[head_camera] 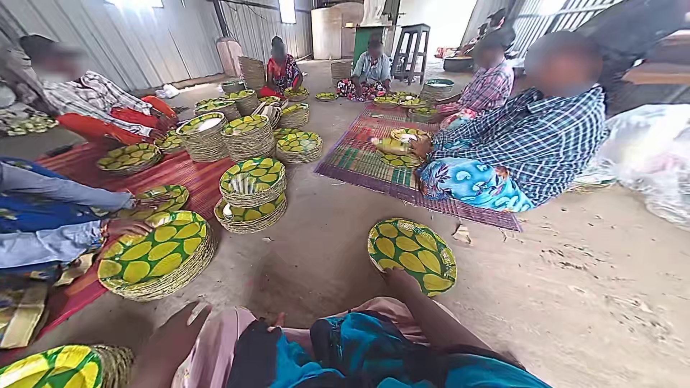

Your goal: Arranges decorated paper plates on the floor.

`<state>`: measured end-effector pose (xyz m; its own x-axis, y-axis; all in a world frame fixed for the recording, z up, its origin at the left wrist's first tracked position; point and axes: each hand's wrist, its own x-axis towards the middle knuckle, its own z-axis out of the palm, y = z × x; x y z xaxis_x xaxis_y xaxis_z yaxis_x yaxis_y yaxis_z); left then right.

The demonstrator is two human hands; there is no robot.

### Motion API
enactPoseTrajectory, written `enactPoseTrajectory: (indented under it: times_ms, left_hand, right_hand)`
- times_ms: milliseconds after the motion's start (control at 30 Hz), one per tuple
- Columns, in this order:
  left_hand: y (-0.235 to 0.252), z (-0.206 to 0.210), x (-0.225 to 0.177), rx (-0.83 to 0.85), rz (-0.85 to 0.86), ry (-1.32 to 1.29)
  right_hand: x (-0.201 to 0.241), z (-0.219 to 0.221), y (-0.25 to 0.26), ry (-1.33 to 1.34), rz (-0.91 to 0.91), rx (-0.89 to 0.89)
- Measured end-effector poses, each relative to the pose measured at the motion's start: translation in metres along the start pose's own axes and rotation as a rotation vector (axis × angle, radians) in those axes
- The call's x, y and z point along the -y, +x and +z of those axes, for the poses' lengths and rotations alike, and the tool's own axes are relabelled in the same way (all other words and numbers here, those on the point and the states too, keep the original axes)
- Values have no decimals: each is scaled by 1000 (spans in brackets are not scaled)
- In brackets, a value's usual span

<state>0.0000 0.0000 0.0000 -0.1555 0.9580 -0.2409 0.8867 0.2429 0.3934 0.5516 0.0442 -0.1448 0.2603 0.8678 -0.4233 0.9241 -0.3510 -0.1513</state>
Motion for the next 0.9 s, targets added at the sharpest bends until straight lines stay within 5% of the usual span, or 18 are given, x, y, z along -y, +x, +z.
enactPoseTrajectory:
  times_ms: [100, 200, 433, 633, 900]
  left_hand:
    - [28, 12, -87, 34, 305, -233]
    - [40, 68, -146, 246, 408, -334]
    - [87, 183, -128, 961, 388, 512]
    - [48, 176, -162, 1075, 368, 484]
    - [50, 178, -175, 1041, 447, 440]
  right_hand:
    - [1, -2, -3, 62, 18, -87]
    - [-1, -6, -4, 154, -70, -242]
    - [5, -3, 7, 109, -369, -358]
    - [11, 3, 12, 154, -60, -191]
    - [10, -9, -3, 118, 71, -27]
